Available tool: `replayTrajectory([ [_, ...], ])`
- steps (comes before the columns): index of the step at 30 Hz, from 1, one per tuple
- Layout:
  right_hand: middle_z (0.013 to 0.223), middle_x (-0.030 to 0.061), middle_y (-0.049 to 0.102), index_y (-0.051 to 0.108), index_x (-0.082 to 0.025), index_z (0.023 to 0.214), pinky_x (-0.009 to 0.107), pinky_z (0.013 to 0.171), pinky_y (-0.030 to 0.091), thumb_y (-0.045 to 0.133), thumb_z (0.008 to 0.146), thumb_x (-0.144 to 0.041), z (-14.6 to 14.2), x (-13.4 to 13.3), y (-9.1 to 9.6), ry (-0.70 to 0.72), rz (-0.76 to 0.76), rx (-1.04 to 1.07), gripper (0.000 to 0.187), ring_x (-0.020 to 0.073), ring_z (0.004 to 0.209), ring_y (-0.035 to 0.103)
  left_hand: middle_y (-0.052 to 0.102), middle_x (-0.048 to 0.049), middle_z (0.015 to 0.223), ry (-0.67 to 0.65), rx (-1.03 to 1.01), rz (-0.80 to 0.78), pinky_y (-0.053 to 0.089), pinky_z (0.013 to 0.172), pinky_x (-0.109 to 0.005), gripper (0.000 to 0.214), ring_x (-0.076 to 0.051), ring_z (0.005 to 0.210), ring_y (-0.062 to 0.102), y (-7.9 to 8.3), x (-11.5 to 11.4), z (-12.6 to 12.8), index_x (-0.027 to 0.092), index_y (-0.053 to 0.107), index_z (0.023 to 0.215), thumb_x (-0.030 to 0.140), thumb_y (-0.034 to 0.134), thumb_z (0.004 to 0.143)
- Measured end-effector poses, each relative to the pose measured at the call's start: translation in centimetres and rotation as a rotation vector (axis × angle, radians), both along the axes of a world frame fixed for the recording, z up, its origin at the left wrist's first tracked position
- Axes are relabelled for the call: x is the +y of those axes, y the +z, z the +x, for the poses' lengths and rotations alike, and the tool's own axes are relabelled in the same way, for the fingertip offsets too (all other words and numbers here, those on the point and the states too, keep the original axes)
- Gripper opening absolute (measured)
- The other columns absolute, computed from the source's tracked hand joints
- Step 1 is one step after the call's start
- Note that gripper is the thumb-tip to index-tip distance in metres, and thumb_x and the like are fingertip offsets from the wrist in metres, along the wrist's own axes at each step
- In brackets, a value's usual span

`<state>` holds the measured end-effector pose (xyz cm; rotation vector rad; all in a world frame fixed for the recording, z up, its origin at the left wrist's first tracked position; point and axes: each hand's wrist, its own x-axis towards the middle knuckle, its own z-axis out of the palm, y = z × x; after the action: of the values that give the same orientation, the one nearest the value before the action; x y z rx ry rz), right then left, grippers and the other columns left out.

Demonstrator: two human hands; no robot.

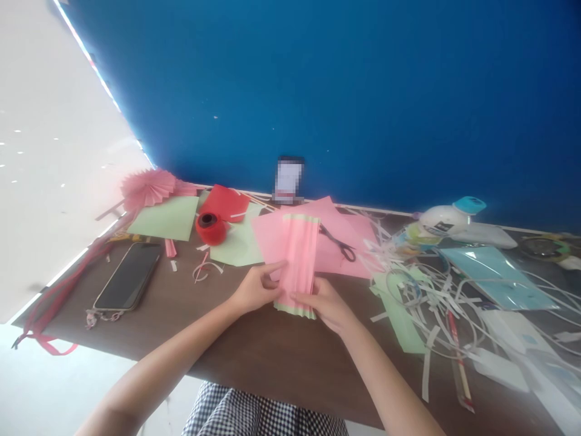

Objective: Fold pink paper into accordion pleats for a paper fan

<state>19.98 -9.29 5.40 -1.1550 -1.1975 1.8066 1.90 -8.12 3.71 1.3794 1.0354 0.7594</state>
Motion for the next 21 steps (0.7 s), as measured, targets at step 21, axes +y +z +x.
replayTrajectory([
  [21, 0.095, 0.0107, 0.067, 0.063, -0.015, 0.098, 0.042, 0.084, 0.047, 0.072, 0.062, -0.029, -0.54, -0.05, -0.25, -0.048, -0.046, 0.085, 0.04, 0.0274, 0.092, 0.062, 0.068, -0.0094, 0.082, -0.144, -0.177, -0.087, 0.048, 0.065, -0.026, 0.085, -0.017, 0.072, 0.062, -0.05, -0.43, 0.22, 0.011, 0.013, 0.138, 0.012, 0.061, 0.068],
])
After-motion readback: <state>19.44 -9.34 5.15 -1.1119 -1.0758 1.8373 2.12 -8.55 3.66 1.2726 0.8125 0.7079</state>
